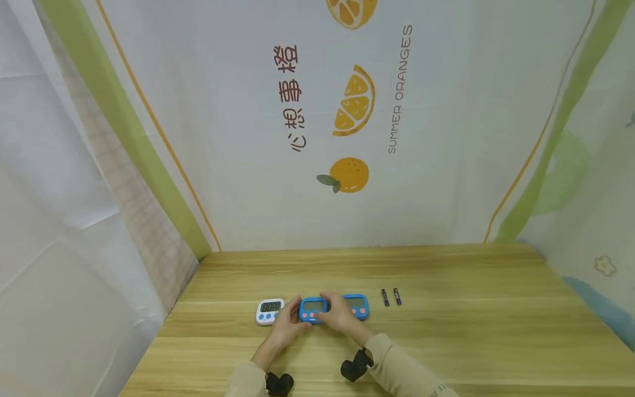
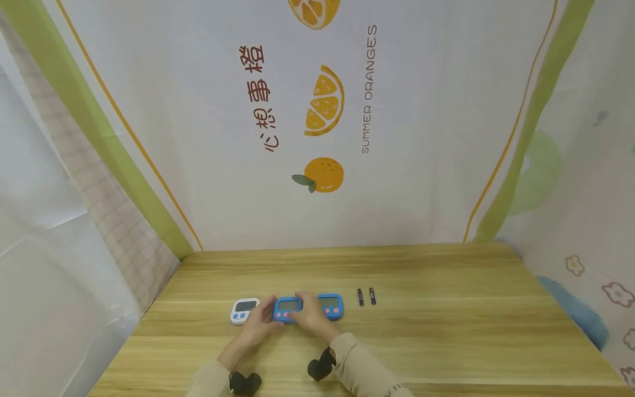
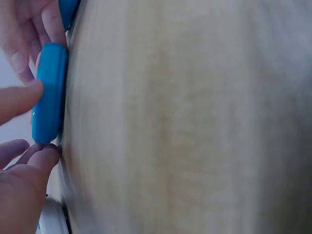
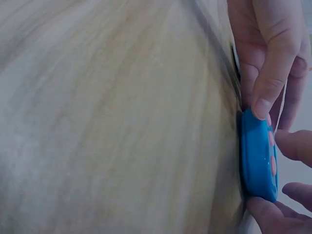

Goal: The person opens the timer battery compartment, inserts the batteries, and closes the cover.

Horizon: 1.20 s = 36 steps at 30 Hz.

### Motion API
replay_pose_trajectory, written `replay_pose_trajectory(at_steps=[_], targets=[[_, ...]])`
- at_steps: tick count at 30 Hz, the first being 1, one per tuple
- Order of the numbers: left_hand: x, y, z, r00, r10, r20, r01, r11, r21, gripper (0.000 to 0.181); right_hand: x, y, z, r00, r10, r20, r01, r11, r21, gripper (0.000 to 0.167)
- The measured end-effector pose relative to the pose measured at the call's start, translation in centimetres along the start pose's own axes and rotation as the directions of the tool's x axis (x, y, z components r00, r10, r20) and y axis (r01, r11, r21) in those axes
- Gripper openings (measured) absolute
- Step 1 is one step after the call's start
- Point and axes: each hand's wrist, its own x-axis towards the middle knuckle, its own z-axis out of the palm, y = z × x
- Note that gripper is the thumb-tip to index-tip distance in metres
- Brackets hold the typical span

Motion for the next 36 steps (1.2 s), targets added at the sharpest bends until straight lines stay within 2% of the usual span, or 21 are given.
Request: replay_pose_trajectory(at_steps=[6,9,13,17,21,25,31,36], targets=[[0.3,-0.3,0.3,1.000,-0.003,-0.028,0.004,0.998,0.055,0.062,-0.1,0.2,0.1,0.999,-0.033,0.034,0.036,0.996,-0.079,0.059],[0.2,-0.2,0.4,1.000,0.003,-0.031,-0.001,0.997,0.071,0.060,-0.1,0.2,0.1,0.998,-0.046,0.034,0.048,0.995,-0.086,0.059],[0.0,0.0,0.3,0.999,0.007,-0.032,-0.005,0.999,0.052,0.059,-0.3,0.0,-0.2,0.998,-0.041,0.045,0.042,0.999,-0.026,0.059],[-0.2,0.5,-0.3,0.999,0.009,-0.046,-0.009,1.000,-0.004,0.058,-0.4,-0.3,-0.7,0.996,-0.041,0.079,0.036,0.998,0.052,0.061],[-0.4,1.5,-0.9,0.999,-0.003,-0.044,0.001,0.998,-0.055,0.060,-0.3,-0.7,-1.9,0.986,-0.097,0.137,0.083,0.991,0.103,0.062],[-0.6,2.7,-1.3,0.999,-0.012,-0.040,0.009,0.997,-0.082,0.062,-0.2,-1.7,-3.7,0.966,-0.185,0.182,0.166,0.980,0.111,0.062],[-0.6,4.8,-1.0,0.997,0.043,-0.065,-0.047,0.997,-0.062,0.058,-0.6,-2.4,-6.2,0.951,-0.248,0.183,0.246,0.969,0.035,0.059],[-0.4,6.6,-0.2,0.994,0.084,-0.071,-0.086,0.996,-0.035,0.054,-1.5,-2.6,-8.3,0.943,-0.271,0.194,0.255,0.961,0.102,0.056]])
